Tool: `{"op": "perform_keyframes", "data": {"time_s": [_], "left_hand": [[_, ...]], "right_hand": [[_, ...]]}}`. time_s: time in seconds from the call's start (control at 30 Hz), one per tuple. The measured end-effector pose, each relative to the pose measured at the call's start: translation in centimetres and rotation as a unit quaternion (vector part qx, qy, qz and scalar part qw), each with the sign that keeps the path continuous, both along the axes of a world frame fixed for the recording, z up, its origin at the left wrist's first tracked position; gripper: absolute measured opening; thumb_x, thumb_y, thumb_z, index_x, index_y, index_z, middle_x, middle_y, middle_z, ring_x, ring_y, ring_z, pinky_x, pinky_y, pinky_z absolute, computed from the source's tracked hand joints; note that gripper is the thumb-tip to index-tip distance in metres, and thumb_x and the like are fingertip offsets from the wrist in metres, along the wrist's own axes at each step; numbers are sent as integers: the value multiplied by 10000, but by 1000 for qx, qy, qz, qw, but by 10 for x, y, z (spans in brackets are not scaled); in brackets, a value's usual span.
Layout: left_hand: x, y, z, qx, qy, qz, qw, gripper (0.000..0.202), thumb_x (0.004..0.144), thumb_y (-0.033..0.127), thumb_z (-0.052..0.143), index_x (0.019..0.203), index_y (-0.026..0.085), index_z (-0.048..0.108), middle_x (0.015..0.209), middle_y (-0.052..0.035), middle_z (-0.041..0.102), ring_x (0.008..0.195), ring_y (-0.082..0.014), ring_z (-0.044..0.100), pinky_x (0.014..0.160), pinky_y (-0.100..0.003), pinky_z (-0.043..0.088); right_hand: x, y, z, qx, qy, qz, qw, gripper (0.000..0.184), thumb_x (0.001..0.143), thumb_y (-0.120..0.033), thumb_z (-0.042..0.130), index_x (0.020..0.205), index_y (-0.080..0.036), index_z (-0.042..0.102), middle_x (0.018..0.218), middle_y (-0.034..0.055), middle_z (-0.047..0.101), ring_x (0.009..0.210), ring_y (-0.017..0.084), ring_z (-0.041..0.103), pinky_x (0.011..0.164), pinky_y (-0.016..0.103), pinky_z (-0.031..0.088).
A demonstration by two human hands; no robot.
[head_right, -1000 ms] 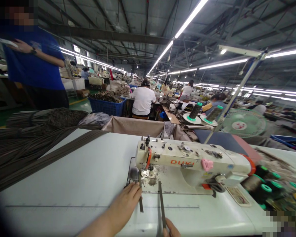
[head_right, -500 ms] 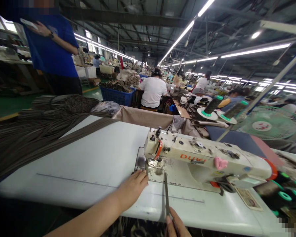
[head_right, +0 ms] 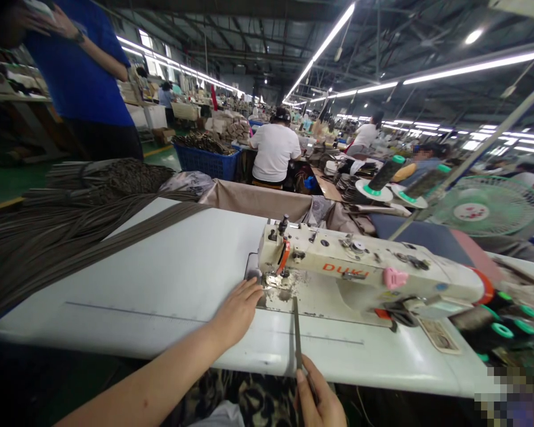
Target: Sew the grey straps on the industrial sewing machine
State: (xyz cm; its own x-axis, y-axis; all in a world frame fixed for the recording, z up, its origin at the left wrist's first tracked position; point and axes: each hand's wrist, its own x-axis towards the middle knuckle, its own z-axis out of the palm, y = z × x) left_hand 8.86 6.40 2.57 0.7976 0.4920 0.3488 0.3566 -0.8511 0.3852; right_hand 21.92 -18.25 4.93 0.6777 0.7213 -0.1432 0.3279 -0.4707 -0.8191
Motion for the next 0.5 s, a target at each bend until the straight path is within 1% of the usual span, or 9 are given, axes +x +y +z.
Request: {"op": "perform_keyframes", "data": {"time_s": [0.07,0.13,0.27,0.37,0.4,0.47,0.5], "left_hand": [[1,4,3,-13,-12,6,1000,404,965,53,437,1332,132,587,1436,-111,595,1484,-251,403,1271,-477,301],[2,6,7,-21,-20,4,1000,402,960,56,435,1320,149,587,1432,-106,598,1481,-254,406,1263,-487,315],[2,8,9,-28,-19,2,999,412,951,57,442,1327,161,574,1445,-107,586,1477,-260,412,1258,-503,323],[2,10,9,-34,-14,-1,999,404,952,62,449,1319,168,581,1453,-98,583,1475,-260,414,1263,-502,313],[3,12,9,-38,-10,-4,999,401,948,57,453,1308,171,590,1452,-93,585,1476,-260,413,1265,-501,308],[4,14,9,-44,-1,-10,999,404,939,38,458,1291,171,606,1456,-89,587,1478,-258,410,1270,-498,296],[5,16,10,-47,4,-12,999,406,937,28,457,1284,169,615,1459,-90,586,1476,-255,413,1270,-497,293]], "right_hand": [[4,-1,-1,-13,-2,11,1000,830,834,-801,571,1300,-134,733,697,55,740,658,234,699,661,270,581],[6,-2,-2,-16,-11,5,1000,806,839,-802,564,1292,-159,742,694,53,743,642,232,699,644,266,582],[3,0,-4,18,-10,1,1000,771,842,-769,598,1272,-147,749,725,54,756,651,224,705,660,259,589],[-2,4,-4,34,-2,3,999,762,855,-743,605,1280,-126,738,784,69,776,711,229,729,691,254,601],[-3,5,-4,35,-3,3,999,756,861,-736,602,1283,-124,736,849,84,791,763,236,744,730,256,607],[-6,8,-3,36,-13,7,999,731,870,-720,599,1279,-131,740,1046,116,796,937,260,758,881,278,599],[-7,10,-2,36,-20,10,999,714,873,-713,598,1272,-139,745,1131,123,782,1026,274,747,959,298,577]]}}
